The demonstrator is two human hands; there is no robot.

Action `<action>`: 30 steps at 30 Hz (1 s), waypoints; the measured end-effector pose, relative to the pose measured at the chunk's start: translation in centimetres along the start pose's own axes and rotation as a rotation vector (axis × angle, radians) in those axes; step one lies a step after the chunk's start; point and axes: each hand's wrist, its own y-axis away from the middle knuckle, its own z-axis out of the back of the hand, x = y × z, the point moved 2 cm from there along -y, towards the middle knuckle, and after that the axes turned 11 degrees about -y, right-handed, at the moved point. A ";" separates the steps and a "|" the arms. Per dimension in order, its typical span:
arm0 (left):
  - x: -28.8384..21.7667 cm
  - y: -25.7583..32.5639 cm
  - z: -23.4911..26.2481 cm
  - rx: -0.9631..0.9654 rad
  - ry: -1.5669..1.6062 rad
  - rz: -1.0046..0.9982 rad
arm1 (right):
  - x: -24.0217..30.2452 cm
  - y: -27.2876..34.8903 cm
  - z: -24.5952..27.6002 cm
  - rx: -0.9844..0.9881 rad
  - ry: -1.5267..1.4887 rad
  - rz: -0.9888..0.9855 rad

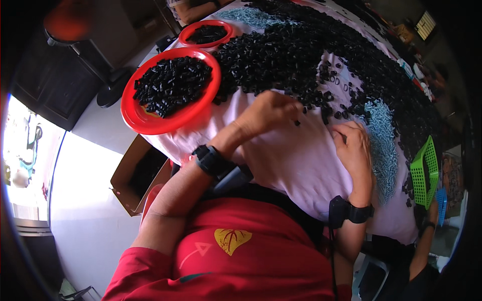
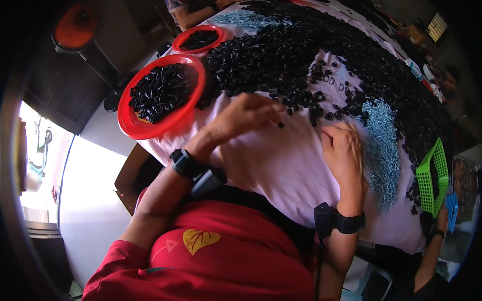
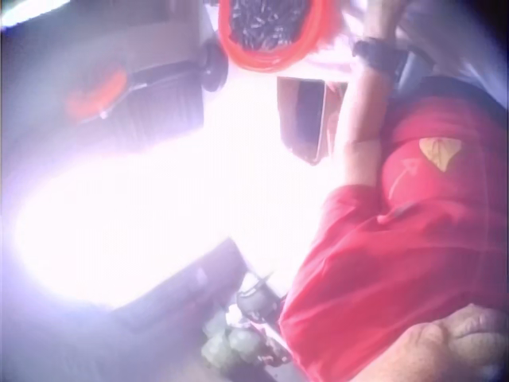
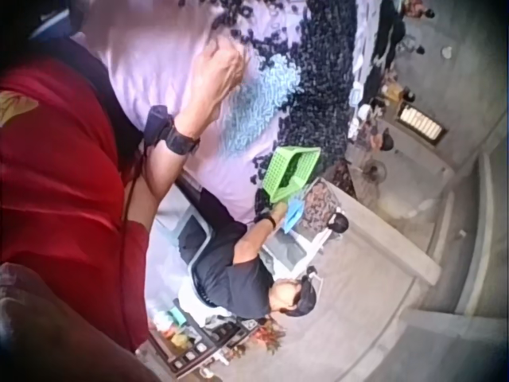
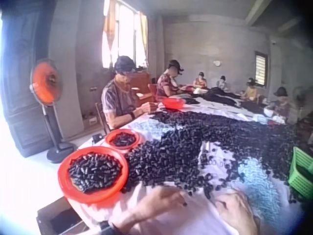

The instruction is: Assembling small black plastic components by hand by inserting a small pin into a housing.

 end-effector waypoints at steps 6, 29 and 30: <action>-1.0 -0.2 -2.1 -0.270 -0.165 -0.250 | -0.1 -0.1 1.7 -0.159 -0.046 -0.054; -0.1 -0.5 -2.0 -0.191 -0.398 -0.220 | 1.7 -0.5 1.1 -0.113 -0.387 -0.091; -0.1 -0.4 -1.9 -0.192 -0.399 -0.219 | 1.8 -0.6 1.1 -0.113 -0.388 -0.090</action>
